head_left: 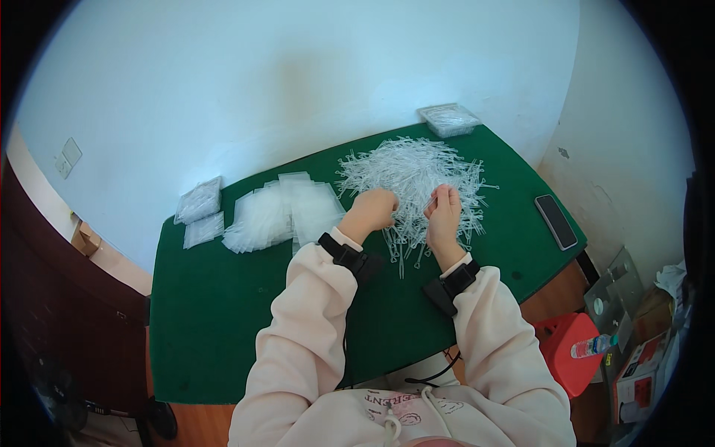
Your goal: Sorting and packing plastic cable ties into small bags.
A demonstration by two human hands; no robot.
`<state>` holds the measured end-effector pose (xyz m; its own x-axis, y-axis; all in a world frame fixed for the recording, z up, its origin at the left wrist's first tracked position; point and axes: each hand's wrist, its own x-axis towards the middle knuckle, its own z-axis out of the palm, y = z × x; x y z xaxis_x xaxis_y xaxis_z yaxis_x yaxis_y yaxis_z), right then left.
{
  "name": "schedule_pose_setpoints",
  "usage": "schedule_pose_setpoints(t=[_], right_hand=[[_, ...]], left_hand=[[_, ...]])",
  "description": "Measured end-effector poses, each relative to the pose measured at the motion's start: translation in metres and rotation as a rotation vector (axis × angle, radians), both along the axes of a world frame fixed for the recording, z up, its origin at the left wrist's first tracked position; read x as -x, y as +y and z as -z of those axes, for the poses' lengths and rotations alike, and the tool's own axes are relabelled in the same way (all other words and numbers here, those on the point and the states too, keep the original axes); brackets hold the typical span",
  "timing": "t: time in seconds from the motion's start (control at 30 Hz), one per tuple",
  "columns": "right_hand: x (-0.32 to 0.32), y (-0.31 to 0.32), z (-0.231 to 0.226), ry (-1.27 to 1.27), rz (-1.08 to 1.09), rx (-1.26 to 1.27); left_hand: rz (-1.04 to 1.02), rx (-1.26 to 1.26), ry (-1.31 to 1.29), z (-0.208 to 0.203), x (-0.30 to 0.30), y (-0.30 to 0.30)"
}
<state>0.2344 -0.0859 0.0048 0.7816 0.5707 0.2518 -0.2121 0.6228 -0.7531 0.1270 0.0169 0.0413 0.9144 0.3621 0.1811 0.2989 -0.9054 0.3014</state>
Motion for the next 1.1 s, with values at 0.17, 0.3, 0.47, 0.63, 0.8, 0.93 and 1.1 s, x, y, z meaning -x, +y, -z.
schedule_pose_setpoints(t=[0.17, 0.3, 0.47, 0.63, 0.8, 0.93, 1.1], right_hand=[[0.004, -0.001, -0.004, 0.0, -0.031, 0.009], [0.004, -0.002, -0.005, -0.009, -0.034, 0.018], [0.005, 0.002, -0.005, -0.034, 0.0, -0.033], [0.009, -0.002, -0.009, 0.011, -0.039, -0.016], [0.002, -0.005, -0.006, -0.013, -0.086, 0.026], [0.006, -0.006, -0.009, -0.023, -0.114, 0.054], [0.011, 0.0, -0.009, -0.026, -0.057, 0.042]], left_hand=[[-0.118, -0.127, 0.155, 0.012, 0.003, 0.01], [-0.095, -0.093, 0.132, 0.013, 0.001, 0.011], [-0.017, -0.037, 0.138, 0.012, 0.0, 0.011], [0.051, -0.008, 0.152, 0.004, 0.004, 0.016], [0.03, -0.073, 0.137, -0.018, 0.012, 0.009], [-0.046, -0.122, 0.088, -0.026, 0.019, 0.007], [-0.146, -0.153, -0.03, -0.032, 0.022, 0.007]])
